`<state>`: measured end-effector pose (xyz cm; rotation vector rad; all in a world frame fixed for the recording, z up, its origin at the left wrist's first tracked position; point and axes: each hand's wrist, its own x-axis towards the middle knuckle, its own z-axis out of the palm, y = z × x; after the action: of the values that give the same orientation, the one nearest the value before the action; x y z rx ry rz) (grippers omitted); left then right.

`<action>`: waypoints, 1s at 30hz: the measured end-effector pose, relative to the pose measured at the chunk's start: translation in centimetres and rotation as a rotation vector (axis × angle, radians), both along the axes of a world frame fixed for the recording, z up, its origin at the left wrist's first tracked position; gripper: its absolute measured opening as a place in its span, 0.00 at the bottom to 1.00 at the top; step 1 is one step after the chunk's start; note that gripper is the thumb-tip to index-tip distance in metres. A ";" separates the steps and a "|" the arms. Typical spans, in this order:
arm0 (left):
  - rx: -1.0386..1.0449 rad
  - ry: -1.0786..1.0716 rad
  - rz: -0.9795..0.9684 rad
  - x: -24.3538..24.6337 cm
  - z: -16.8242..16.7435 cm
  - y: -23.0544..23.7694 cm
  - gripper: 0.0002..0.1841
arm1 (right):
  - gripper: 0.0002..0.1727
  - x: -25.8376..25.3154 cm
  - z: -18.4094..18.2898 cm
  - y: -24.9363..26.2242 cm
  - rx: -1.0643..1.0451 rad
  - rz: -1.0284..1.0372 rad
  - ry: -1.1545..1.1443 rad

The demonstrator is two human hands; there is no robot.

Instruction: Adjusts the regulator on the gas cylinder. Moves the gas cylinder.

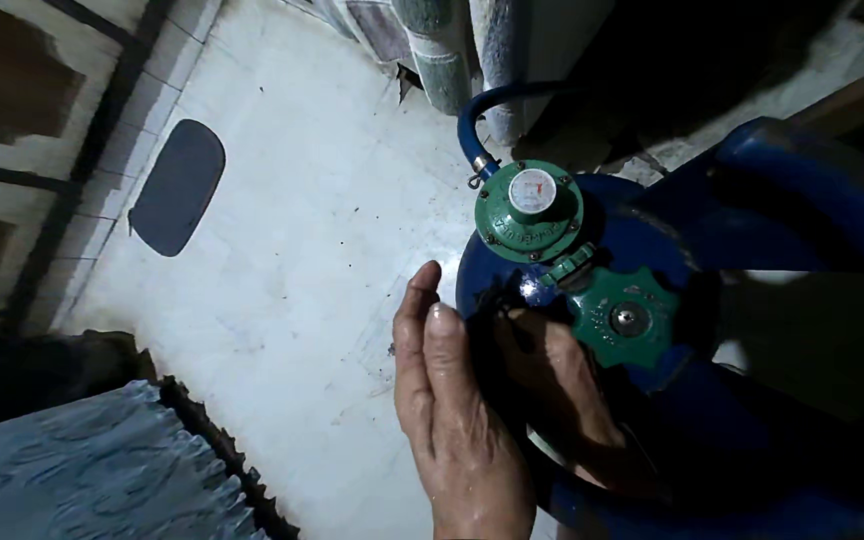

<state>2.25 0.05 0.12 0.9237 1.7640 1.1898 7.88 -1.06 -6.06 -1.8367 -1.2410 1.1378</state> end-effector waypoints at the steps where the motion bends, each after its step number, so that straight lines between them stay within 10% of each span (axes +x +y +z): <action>1: 0.020 0.002 0.015 0.1 -0.1 -0.1 0.23 | 0.16 0.4 0.3 0.0 -0.057 0.085 -0.053; 15: 0.156 -0.112 0.282 1.4 -0.2 -0.1 0.06 | 0.14 1.7 1.6 -1.4 -0.290 0.000 0.148; 21: 0.218 -0.197 0.301 1.5 -0.2 0.0 0.07 | 0.15 -2.3 -4.8 -3.3 0.202 -0.045 -0.286; 24: 0.214 -0.195 0.249 1.2 -0.5 -0.2 0.06 | 0.14 -0.2 -2.5 -1.3 -0.097 0.119 -0.154; 27: 0.217 -0.241 0.241 1.0 -0.7 -0.3 0.05 | 0.18 1.0 -9.5 -4.6 0.290 0.252 -0.099; 30: 0.202 -0.226 0.246 1.1 -0.4 -0.1 0.06 | 0.09 1.3 -0.6 -0.8 -0.199 0.088 0.201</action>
<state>3.39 -0.03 -0.28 0.6650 1.6284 1.5888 9.14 -1.84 -6.62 -1.7701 -1.1353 1.5020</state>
